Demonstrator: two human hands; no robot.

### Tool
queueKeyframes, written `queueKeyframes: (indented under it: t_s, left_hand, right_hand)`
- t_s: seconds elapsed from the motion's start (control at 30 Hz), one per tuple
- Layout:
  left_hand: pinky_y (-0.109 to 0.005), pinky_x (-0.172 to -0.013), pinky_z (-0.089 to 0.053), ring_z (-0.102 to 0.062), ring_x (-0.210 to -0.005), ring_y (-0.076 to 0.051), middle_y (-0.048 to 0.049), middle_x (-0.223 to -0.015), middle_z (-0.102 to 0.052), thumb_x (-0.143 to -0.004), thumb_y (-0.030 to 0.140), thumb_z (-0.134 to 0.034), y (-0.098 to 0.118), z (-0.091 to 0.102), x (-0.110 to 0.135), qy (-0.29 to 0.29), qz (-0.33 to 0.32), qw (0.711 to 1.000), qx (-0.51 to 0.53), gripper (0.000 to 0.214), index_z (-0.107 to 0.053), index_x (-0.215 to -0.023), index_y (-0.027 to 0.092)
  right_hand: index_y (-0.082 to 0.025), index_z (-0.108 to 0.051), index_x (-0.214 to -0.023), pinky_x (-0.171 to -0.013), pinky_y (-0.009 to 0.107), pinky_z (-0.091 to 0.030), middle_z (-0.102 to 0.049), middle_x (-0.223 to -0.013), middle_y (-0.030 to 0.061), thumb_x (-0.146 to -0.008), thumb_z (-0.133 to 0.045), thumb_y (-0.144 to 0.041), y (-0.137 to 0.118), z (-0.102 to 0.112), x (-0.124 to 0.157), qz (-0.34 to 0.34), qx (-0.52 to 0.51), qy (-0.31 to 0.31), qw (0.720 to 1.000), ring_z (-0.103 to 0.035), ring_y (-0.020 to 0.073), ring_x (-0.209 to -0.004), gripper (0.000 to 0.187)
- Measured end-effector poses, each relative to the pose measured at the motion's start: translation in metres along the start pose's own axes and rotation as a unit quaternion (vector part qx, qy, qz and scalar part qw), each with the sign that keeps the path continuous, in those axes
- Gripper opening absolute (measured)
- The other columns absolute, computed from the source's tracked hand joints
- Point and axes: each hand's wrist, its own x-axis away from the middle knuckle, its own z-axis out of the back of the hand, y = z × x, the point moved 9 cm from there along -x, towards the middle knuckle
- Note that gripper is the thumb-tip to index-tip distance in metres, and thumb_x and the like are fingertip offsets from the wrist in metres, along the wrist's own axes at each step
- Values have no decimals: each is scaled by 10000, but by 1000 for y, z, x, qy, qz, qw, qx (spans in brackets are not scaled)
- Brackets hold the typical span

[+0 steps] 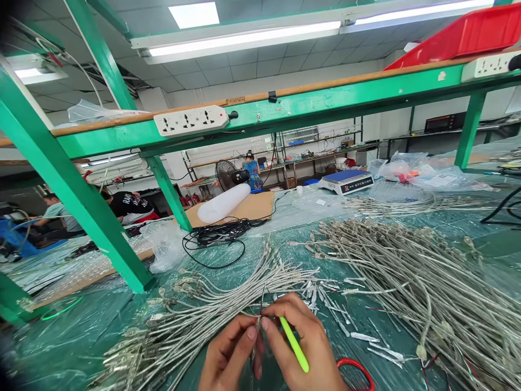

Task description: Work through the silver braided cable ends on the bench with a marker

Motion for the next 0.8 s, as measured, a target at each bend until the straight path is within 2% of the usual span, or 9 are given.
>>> queueKeyframes:
  t_s: [0.1, 0.2, 0.4, 0.6, 0.7, 0.8]
  left_hand:
    - [-217, -437, -421, -469, -452, -108, 2, -600, -563, -797, 414, -641, -2, 2, 1, 8, -12, 999, -43, 270, -667, -842, 149]
    - [-230, -473, -434, -481, -494, -131, -5, -610, -568, -814, 392, -613, -1, 5, 1, 20, -40, 989, -140, 228, -656, -823, 169]
    - [-233, -528, -389, -479, -545, -143, 5, -626, -560, -855, 307, -551, 11, 1, 5, 30, -132, 954, -268, 135, -618, -793, 207]
    - [-244, -498, -317, -426, -512, -132, 27, -603, -448, -876, 234, -494, 16, -5, 11, 24, -196, 919, -341, 160, -559, -730, 214]
    - [-240, -511, -345, -460, -533, -141, 10, -611, -505, -870, 269, -519, 15, -2, 9, 32, -168, 934, -315, 153, -588, -746, 209]
    - [-233, -515, -399, -500, -527, -138, -1, -633, -576, -851, 350, -565, 5, 6, 1, 31, -70, 977, -201, 170, -631, -835, 194]
  right_hand:
    - [-201, -639, -845, -712, 278, -480, -610, -816, 31, -903, -555, -257, 6, -2, -1, -28, -8, -6, 1000, -607, 180, -773, 117]
    - [-200, -626, -805, -701, 275, -465, -601, -799, 24, -898, -562, -279, 12, -1, -2, -46, -4, -4, 999, -593, 180, -758, 138]
    - [-198, -560, -744, -635, 252, -431, -545, -750, 4, -891, -531, -235, 7, 0, -3, -30, 19, -11, 999, -545, 160, -693, 154]
    - [-199, -509, -691, -616, 248, -418, -497, -717, -3, -866, -516, -216, 0, -3, 0, -20, 40, -14, 999, -522, 162, -674, 176]
    - [-203, -511, -689, -622, 240, -422, -491, -707, -11, -880, -520, -239, 3, 2, 2, -26, 23, 20, 999, -520, 156, -665, 195]
    - [-210, -523, -706, -619, 223, -422, -494, -713, -18, -902, -522, -276, 9, 15, 3, -31, 18, 77, 996, -511, 147, -661, 207]
